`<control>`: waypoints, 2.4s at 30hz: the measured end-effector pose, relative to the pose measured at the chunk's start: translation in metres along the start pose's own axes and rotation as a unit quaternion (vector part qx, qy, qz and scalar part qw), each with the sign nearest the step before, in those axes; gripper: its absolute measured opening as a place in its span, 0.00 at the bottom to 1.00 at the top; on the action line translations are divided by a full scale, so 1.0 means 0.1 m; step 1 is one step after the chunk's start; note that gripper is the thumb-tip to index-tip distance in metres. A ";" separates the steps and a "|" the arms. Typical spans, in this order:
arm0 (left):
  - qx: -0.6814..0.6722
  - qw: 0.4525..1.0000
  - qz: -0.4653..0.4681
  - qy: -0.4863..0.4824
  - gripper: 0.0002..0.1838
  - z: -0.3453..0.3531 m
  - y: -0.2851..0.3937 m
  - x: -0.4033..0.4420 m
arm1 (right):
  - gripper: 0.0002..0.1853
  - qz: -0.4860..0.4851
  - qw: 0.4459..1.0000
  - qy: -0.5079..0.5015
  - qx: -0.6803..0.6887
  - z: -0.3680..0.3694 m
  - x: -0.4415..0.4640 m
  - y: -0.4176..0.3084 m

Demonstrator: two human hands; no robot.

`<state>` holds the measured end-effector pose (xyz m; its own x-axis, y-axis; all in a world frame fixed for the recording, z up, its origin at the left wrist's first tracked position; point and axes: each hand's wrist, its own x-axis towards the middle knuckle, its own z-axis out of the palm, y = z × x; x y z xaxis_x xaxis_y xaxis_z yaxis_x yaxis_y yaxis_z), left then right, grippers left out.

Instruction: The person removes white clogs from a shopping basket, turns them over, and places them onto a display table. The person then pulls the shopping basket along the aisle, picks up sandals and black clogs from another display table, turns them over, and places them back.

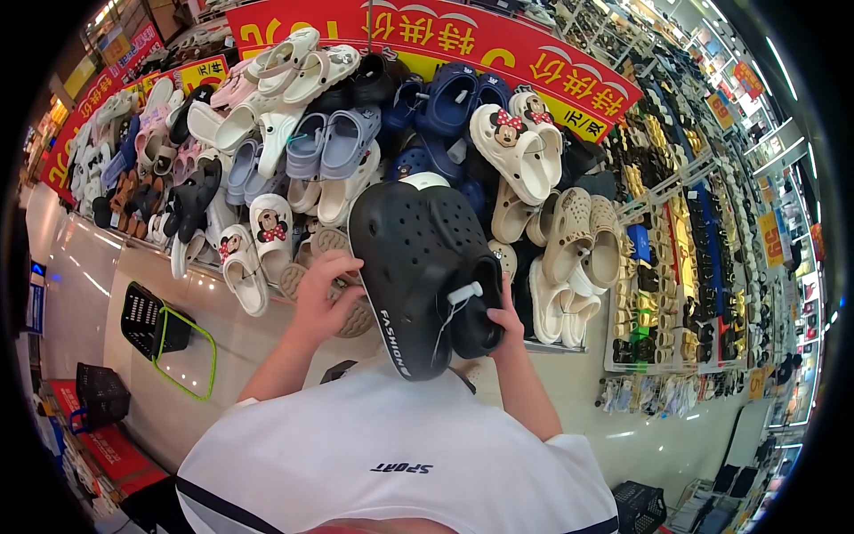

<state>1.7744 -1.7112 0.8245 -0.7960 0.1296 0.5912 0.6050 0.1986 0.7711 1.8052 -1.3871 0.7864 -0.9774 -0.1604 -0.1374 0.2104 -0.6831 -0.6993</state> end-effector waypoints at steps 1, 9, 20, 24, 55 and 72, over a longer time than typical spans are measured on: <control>0.021 1.000 0.019 -0.011 0.29 -0.02 0.01 0.03 | 0.49 -0.002 1.000 0.006 0.006 0.00 -0.01 0.01; 0.234 0.960 0.149 0.026 0.34 -0.10 0.21 0.32 | 0.49 -0.010 1.000 0.005 0.006 0.03 0.00 -0.02; 0.232 0.964 0.127 -0.029 0.31 -0.08 0.14 0.47 | 0.50 -0.059 0.998 -0.031 0.009 0.06 -0.10 -0.10; 0.206 0.972 0.105 -0.041 0.32 -0.04 0.11 0.47 | 0.40 -0.059 0.998 0.013 -0.002 0.22 -0.19 -0.13; -0.046 0.971 -0.182 -0.151 0.27 0.52 -0.68 -0.46 | 0.22 -0.316 0.850 0.062 -0.416 -0.22 -0.56 -0.04; -0.231 0.859 -0.431 -0.150 0.24 0.72 -0.44 -0.37 | 0.31 -0.103 0.942 0.210 -0.239 -0.19 -0.60 0.20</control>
<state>1.7759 -1.6545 0.7517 -0.8785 0.3870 -0.2803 -0.3238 -0.0509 0.9447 1.8676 -1.3775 0.7677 -0.9391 0.3044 -0.1597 0.0816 -0.2537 -0.9638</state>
